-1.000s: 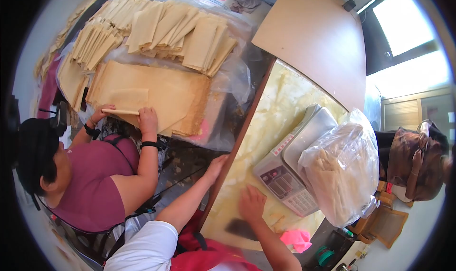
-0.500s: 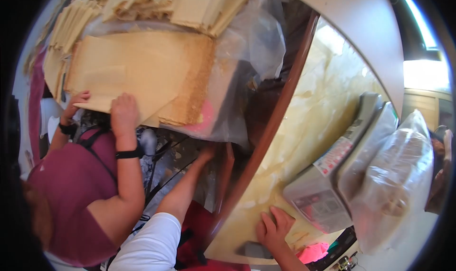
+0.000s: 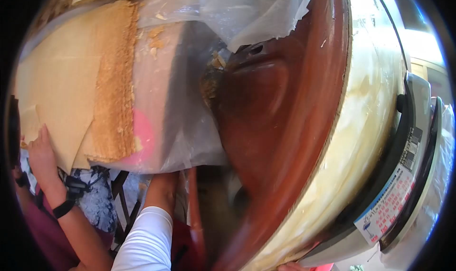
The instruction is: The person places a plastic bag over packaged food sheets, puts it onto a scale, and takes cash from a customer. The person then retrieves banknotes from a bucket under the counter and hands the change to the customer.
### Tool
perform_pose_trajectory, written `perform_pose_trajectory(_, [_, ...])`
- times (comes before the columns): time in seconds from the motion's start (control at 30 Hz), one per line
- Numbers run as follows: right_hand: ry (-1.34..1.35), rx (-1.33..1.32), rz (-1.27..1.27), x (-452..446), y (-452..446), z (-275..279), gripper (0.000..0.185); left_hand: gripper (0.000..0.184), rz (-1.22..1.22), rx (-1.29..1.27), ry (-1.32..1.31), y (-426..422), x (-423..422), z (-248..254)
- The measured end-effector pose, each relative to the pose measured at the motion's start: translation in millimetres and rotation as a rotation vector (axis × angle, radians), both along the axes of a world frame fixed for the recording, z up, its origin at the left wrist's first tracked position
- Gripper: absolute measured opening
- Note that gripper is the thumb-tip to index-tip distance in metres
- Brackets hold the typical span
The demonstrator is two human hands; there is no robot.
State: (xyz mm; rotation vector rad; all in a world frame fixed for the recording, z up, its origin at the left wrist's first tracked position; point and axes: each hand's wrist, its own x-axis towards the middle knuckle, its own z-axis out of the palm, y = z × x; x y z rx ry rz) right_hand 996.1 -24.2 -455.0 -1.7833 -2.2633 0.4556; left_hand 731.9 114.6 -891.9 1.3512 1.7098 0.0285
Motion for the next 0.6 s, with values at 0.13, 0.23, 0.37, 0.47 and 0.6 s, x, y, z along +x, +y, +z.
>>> perform_pose_trajectory(0.13, [0.026, -0.127, 0.060, 5, -13, 0, 0.021, 0.054, 0.162, -0.009, -0.068, -13, -10, 6])
perform_pose_trajectory(0.23, [0.008, -0.038, 0.077, 11, -25, -2, 0.025, 0.055, 0.356, -0.047, -0.181, -30, -9, 18])
perform_pose_trajectory(0.37, [0.110, -0.110, -0.006, 2, -16, 0, 0.028, 0.057, 0.760, -0.239, -0.442, -56, 25, 49])
perform_pose_trajectory(0.47, [0.111, -0.047, -0.022, -2, -9, -4, 0.027, 0.058, 0.965, -0.491, -0.611, -74, 66, 79])
perform_pose_trajectory(0.6, [0.104, 0.010, -0.045, -7, -9, -3, 0.027, 0.055, 0.255, -0.264, -0.501, -76, 105, 101])
